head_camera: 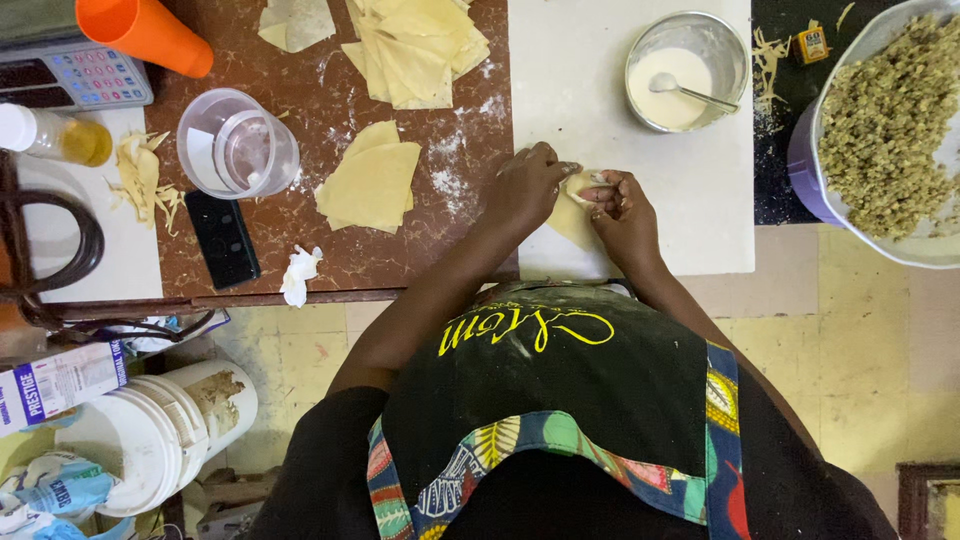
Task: The person repeatedly folds triangular pastry sheets into cones, applies a liquid sealant to the edges, and places them on the table. The person handles pastry sheets and a bowl of sealant throughout the clip.
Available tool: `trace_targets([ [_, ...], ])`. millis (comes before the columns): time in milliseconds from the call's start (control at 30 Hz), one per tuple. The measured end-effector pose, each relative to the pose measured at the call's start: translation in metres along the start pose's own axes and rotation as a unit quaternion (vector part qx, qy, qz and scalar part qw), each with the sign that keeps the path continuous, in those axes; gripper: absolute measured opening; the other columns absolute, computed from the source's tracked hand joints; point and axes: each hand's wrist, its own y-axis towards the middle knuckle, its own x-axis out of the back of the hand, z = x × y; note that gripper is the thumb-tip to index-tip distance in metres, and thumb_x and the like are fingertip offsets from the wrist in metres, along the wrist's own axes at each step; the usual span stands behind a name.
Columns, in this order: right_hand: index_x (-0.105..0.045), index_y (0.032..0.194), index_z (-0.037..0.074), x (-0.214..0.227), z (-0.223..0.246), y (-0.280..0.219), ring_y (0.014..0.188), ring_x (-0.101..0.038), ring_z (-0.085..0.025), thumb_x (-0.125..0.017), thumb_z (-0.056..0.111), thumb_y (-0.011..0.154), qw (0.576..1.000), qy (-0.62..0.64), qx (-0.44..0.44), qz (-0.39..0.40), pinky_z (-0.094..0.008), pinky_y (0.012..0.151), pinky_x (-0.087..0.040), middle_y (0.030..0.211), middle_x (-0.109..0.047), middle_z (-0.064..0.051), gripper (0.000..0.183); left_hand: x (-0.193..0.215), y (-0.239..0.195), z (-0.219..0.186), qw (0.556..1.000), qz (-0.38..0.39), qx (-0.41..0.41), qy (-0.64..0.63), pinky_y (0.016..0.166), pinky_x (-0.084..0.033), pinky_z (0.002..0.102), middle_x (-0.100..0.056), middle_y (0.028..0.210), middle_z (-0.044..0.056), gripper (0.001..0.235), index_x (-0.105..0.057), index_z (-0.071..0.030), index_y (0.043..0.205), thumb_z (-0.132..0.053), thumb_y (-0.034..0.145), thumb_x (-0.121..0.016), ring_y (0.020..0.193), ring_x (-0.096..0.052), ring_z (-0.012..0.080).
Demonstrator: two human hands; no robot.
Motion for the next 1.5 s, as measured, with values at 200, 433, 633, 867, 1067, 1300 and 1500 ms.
trace_targets([
  [200, -0.055, 0.135, 0.010, -0.001, -0.004, 0.000, 0.091, -0.060, -0.018, -0.064, -0.003, 0.090, 0.999, -0.036, 0.018, -0.005, -0.031, 0.083, -0.053, 0.118, -0.071, -0.016, 0.048, 0.024, -0.005, -0.002, 0.999, 0.029, -0.012, 0.019, 0.081, -0.055, 0.048, -0.056, 0.106, 0.005, 0.024, -0.072, -0.022, 0.113, -0.018, 0.099, -0.054, 0.100, -0.065, 0.0317],
  [433, -0.051, 0.139, 0.004, -0.003, 0.028, -0.018, 0.098, -0.065, -0.040, -0.064, -0.008, 0.089, 0.965, -0.249, 0.085, 0.014, -0.050, 0.080, -0.058, 0.130, -0.051, -0.023, 0.053, 0.010, -0.001, 0.000, 0.999, 0.035, 0.015, -0.031, 0.086, -0.055, 0.050, -0.058, 0.110, 0.007, 0.027, -0.073, -0.020, 0.117, -0.021, 0.098, -0.054, 0.105, -0.063, 0.0351],
  [633, -0.055, 0.140, 0.003, 0.001, 0.009, -0.017, 0.088, -0.063, -0.042, -0.066, -0.006, 0.087, 0.953, -0.249, 0.168, 0.037, -0.052, 0.078, -0.052, 0.106, -0.059, -0.020, 0.055, 0.029, 0.000, -0.016, 0.996, 0.022, 0.039, -0.075, 0.087, -0.055, 0.052, -0.059, 0.109, 0.011, 0.027, -0.071, -0.014, 0.117, -0.021, 0.101, -0.052, 0.105, -0.065, 0.0390],
  [867, -0.059, 0.131, -0.002, 0.021, 0.016, -0.030, 0.088, -0.062, -0.042, -0.065, -0.003, 0.096, 0.935, -0.266, 0.227, -0.061, -0.050, 0.077, -0.050, 0.102, -0.060, -0.021, 0.035, 0.051, 0.016, -0.014, 0.996, 0.075, -0.005, -0.038, 0.084, -0.056, 0.051, -0.062, 0.108, 0.009, 0.022, -0.073, -0.016, 0.117, -0.024, 0.100, -0.061, 0.103, -0.068, 0.0382],
  [1067, -0.057, 0.133, -0.001, 0.035, 0.004, -0.039, 0.087, -0.059, -0.045, -0.067, 0.001, 0.099, 0.934, -0.252, 0.232, -0.101, -0.054, 0.080, -0.047, 0.098, -0.056, -0.021, 0.036, 0.004, 0.058, 0.018, 0.991, 0.105, -0.076, -0.017, 0.079, -0.056, 0.054, -0.060, 0.099, 0.009, 0.012, -0.070, -0.016, 0.096, -0.023, 0.089, -0.076, 0.098, -0.067, 0.0392],
  [1300, -0.059, 0.130, 0.001, 0.041, -0.009, -0.039, 0.084, -0.058, -0.040, -0.066, 0.005, 0.103, 0.922, -0.267, 0.242, -0.144, -0.049, 0.079, -0.046, 0.095, -0.057, -0.016, 0.029, 0.003, 0.074, 0.017, 0.980, 0.182, -0.081, -0.022, 0.082, -0.055, 0.052, -0.062, 0.097, 0.006, 0.010, -0.069, -0.017, 0.091, -0.014, 0.086, -0.077, 0.099, -0.066, 0.0368],
  [1500, -0.058, 0.129, 0.000, 0.042, -0.010, -0.029, 0.084, -0.060, -0.042, -0.067, 0.001, 0.101, 0.923, -0.257, 0.247, -0.146, -0.050, 0.078, -0.048, 0.095, -0.059, -0.017, 0.029, -0.004, 0.082, 0.019, 0.974, 0.188, -0.109, -0.066, 0.077, -0.052, 0.053, -0.063, 0.083, 0.010, 0.013, -0.065, -0.016, 0.083, -0.014, 0.083, -0.077, 0.090, -0.067, 0.0381],
])
